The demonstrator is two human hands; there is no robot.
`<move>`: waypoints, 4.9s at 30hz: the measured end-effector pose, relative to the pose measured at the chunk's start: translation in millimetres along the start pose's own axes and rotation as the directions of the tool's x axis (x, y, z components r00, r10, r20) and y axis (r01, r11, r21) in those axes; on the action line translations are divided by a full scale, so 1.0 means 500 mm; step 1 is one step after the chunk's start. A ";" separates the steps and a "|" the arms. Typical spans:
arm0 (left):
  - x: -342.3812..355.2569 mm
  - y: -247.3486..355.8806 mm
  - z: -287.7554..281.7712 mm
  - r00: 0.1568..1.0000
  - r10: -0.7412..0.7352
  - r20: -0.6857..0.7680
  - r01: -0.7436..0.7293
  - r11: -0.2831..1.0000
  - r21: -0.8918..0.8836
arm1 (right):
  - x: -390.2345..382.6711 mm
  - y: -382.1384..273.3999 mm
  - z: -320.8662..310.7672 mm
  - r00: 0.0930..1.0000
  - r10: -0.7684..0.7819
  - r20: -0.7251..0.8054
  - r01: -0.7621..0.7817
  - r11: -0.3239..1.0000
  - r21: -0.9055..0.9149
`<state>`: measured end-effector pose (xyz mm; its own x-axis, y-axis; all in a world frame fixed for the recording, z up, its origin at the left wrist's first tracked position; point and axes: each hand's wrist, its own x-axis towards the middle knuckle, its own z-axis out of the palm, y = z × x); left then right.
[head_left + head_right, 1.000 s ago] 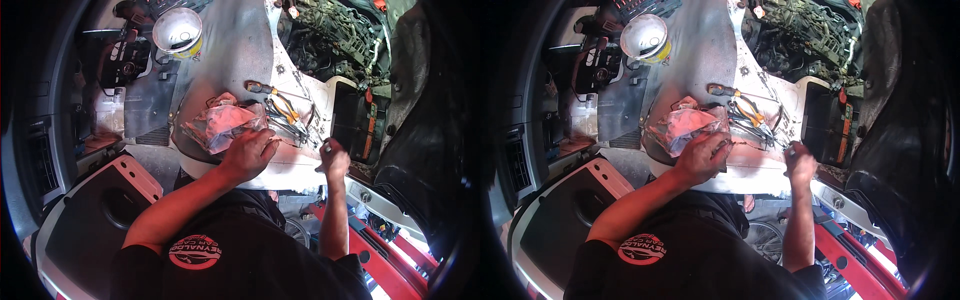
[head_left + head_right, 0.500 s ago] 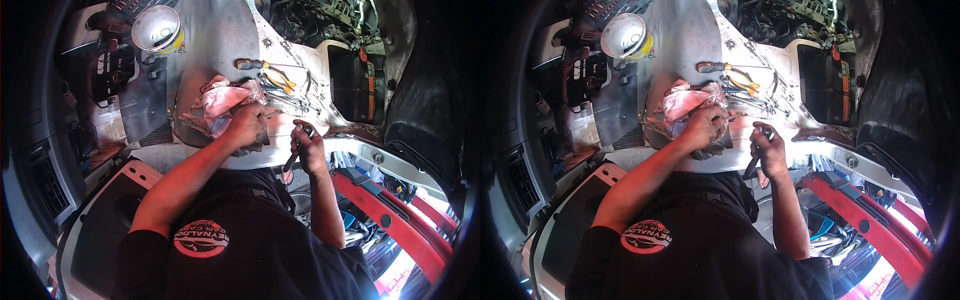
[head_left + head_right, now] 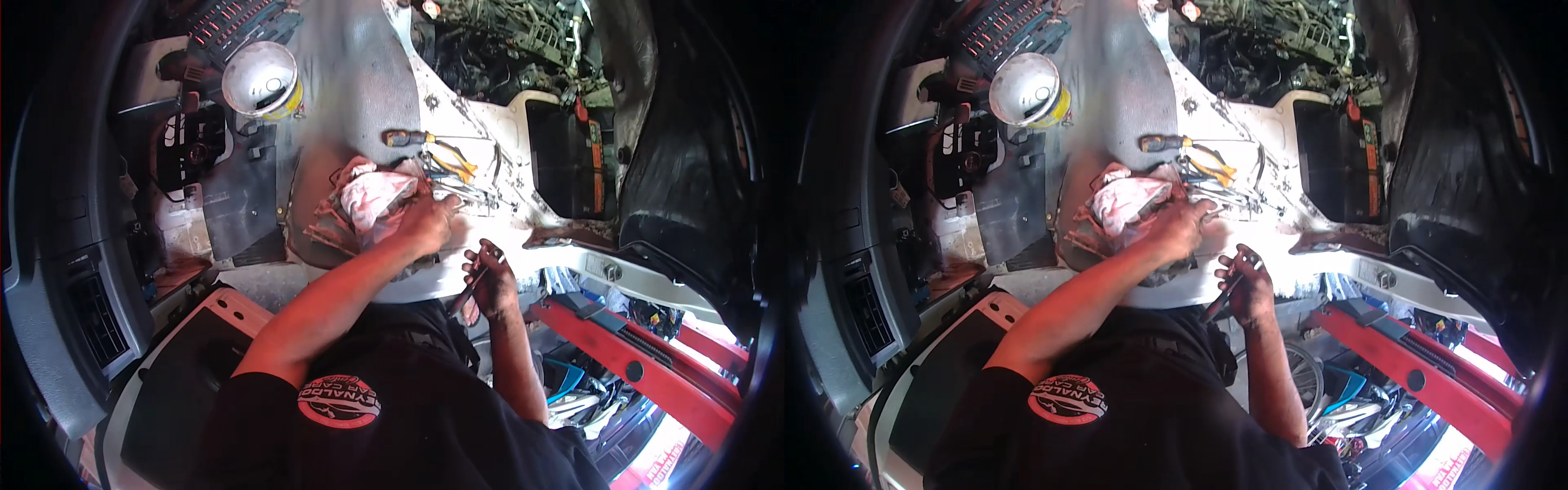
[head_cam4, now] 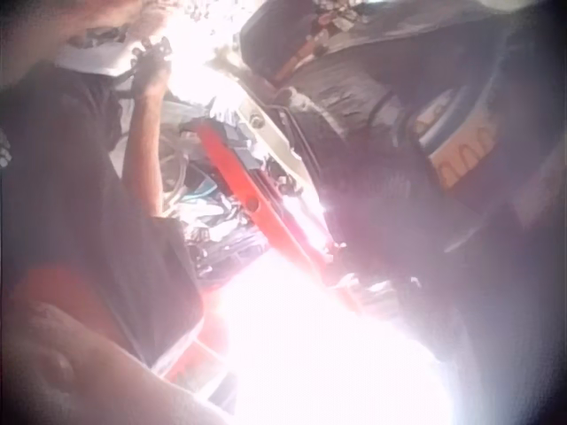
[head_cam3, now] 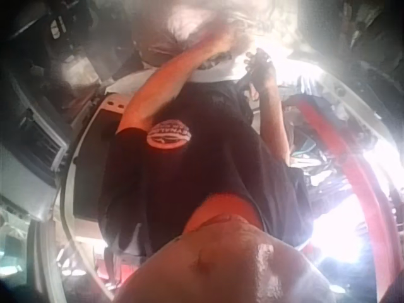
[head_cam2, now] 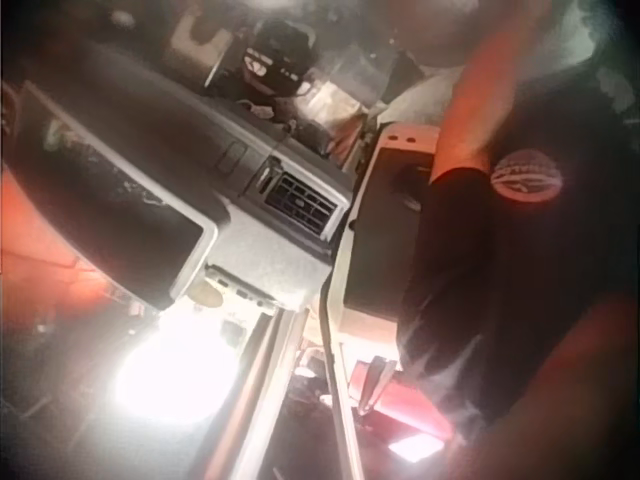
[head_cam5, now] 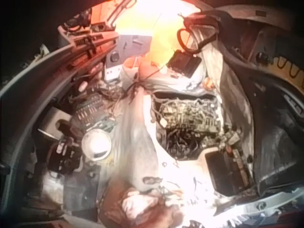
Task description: The person works inside an engine bay, picking a socket from a tool set, handling a spark plug or similar component, and using a ratchet to tighten it within the engine.
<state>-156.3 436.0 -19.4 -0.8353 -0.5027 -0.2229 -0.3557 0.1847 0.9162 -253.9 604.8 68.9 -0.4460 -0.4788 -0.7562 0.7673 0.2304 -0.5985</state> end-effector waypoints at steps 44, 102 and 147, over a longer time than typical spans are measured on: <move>0.104 0.097 -0.228 0.947 0.303 -0.106 -0.268 0.928 0.258 | 0.265 -0.193 0.253 0.971 -0.154 0.182 0.195 0.954 -0.229; 1.013 -0.065 -0.165 0.976 0.032 0.216 -0.176 0.703 0.689 | 1.178 -0.525 0.155 0.972 -0.190 -0.137 0.188 0.982 -0.023; 1.007 -0.032 -0.172 0.901 0.433 -0.027 -0.272 0.612 0.743 | 1.277 -0.478 0.107 0.768 -0.637 -0.070 0.447 0.612 -0.653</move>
<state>-535.1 107.3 -117.5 -0.8954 -0.3953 0.2051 -0.3016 0.8771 0.3738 -697.4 198.8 -256.8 -0.8633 -0.4550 -0.2184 -0.0310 0.4796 -0.8769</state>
